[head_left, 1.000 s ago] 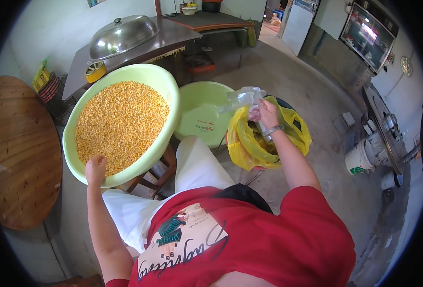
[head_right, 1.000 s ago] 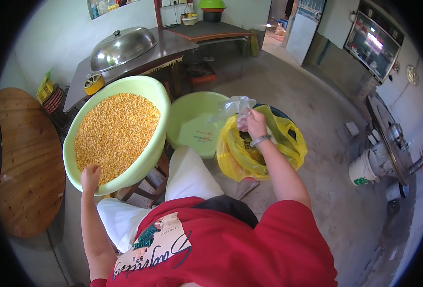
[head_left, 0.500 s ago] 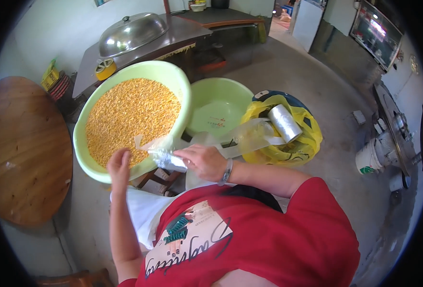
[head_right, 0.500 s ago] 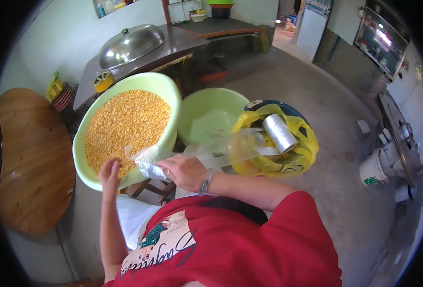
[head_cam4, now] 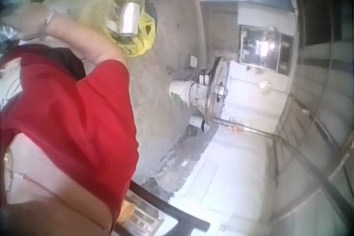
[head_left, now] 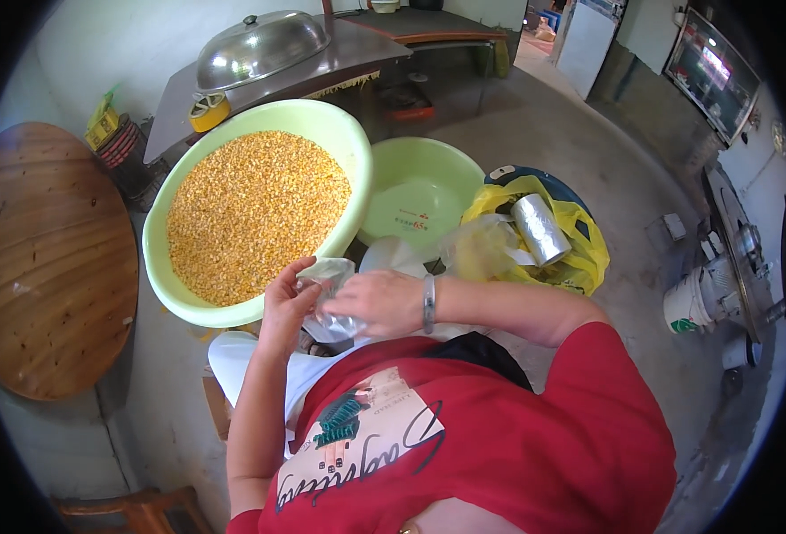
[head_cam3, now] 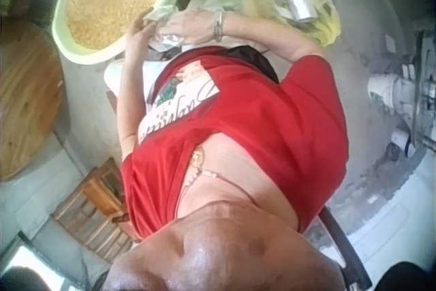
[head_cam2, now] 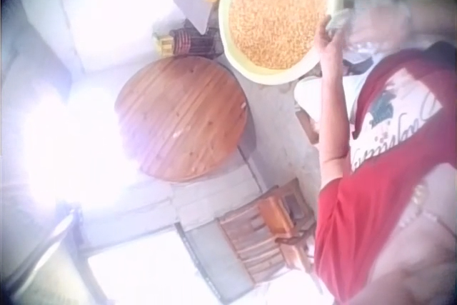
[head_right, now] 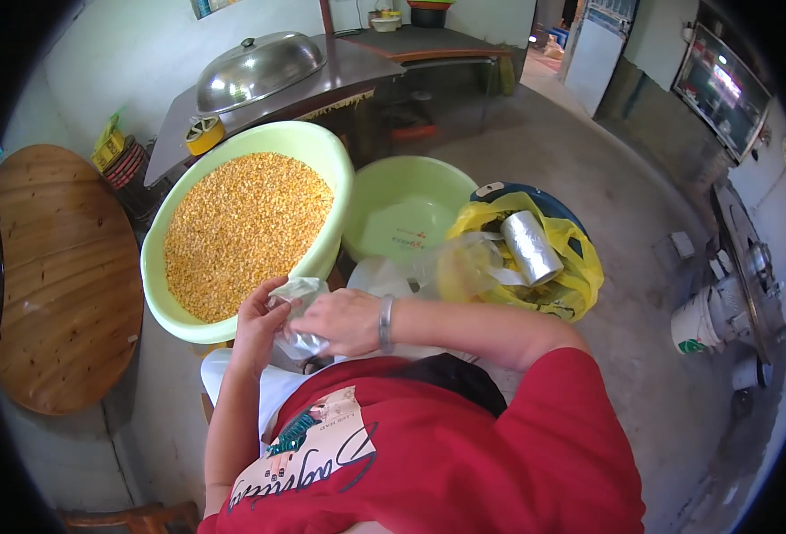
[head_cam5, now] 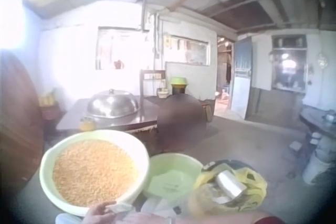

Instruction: The person scoops handfuls of corn grain into a small plastic bag from a large basin, then places the filled bag into an open cardboard box before starting on a new bag.

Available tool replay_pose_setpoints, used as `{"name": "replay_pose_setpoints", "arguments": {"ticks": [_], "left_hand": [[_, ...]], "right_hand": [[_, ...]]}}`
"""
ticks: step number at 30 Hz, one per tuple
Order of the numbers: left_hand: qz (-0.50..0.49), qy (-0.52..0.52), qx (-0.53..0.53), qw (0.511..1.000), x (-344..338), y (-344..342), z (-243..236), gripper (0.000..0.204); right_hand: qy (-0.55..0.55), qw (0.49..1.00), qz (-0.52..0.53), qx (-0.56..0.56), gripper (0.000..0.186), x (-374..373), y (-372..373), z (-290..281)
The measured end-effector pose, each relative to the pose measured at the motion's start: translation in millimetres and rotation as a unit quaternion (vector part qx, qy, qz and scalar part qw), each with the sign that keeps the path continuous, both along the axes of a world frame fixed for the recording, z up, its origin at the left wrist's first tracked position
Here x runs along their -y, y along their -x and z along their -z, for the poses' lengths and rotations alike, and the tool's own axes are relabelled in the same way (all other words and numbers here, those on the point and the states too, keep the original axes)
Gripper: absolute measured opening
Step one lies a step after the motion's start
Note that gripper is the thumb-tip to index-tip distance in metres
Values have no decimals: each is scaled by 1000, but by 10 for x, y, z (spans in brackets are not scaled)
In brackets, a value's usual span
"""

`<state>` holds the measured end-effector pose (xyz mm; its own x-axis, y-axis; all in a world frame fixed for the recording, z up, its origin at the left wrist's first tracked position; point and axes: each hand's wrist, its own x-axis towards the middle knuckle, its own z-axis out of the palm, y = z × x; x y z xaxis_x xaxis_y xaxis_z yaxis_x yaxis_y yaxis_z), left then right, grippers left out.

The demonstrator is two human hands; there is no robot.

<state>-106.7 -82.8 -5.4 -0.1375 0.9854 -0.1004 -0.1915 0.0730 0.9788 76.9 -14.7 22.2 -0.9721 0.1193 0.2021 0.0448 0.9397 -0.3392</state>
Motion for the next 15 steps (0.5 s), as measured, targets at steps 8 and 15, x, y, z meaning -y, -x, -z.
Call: {"name": "replay_pose_setpoints", "arguments": {"ticks": [8, 15], "left_hand": [[-85, -55, -67, 993, 62, 219, -64, 47], [-94, -116, -94, 984, 116, 230, -242, 56]], "right_hand": [[282, 946, 153, -52, 32, -865, -285, -238], [281, 942, 182, 7, 27, -1178, -60, 356]]}}
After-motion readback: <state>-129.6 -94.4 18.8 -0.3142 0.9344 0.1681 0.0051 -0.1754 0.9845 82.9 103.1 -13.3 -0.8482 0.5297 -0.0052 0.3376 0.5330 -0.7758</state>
